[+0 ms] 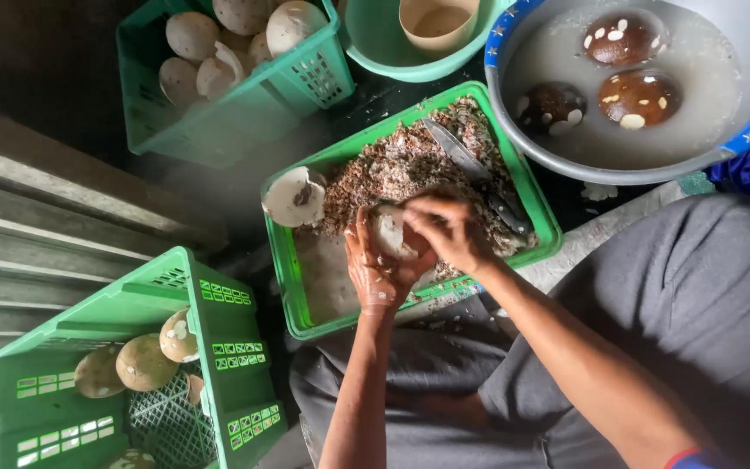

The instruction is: Using a small knife to scrape the outer brown skin off of husked coconuts to clean them.

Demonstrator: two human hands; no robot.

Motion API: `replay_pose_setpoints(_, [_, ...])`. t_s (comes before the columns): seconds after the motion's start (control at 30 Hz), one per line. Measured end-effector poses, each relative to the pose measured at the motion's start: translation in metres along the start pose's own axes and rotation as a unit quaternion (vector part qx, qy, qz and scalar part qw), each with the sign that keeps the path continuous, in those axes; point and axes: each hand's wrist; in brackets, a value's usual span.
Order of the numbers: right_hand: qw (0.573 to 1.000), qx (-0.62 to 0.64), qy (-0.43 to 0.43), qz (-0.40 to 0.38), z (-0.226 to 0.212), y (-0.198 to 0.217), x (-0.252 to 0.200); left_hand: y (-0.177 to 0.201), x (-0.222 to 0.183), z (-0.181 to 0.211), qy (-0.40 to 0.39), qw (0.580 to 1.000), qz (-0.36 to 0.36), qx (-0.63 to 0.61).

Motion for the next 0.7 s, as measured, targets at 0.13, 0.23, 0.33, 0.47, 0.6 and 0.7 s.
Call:
replay_pose_setpoints(0.13, [0.956, -0.181, 0.225, -0.046, -0.026, -0.010, -0.007, -0.016, -0.018, -0.011, -0.046, 0.997, 0.062, 0.012])
replay_pose_setpoints(0.23, [0.967, -0.165, 0.179, -0.072, -0.017, -0.005, 0.017, -0.008, -0.011, 0.002, -0.024, 0.995, 0.074, 0.054])
replay_pose_setpoints(0.33, [0.980, -0.094, 0.136, -0.109, -0.050, -0.007, -0.002, -0.018, -0.018, -0.008, -0.011, 0.997, 0.074, 0.031])
replay_pose_setpoints(0.47, [0.988, -0.006, 0.149, -0.038, 0.012, -0.029, 0.020, -0.017, -0.017, -0.008, -0.042, 0.993, 0.104, 0.032])
replay_pose_setpoints(0.6, [0.990, -0.046, 0.034, -0.128, -0.012, -0.008, 0.024, -0.009, -0.016, -0.004, -0.019, 0.997, 0.078, 0.021])
replay_pose_setpoints(0.7, [0.982, -0.089, 0.143, -0.083, -0.038, -0.007, 0.009, -0.011, -0.019, -0.015, -0.016, 0.998, 0.060, -0.002])
Point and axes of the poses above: each hand's wrist, its own x-axis towards the middle knuckle, its own y-axis out of the back of the hand, z = x × y, and after that the axes turned 8 degrees about -y, right-handed
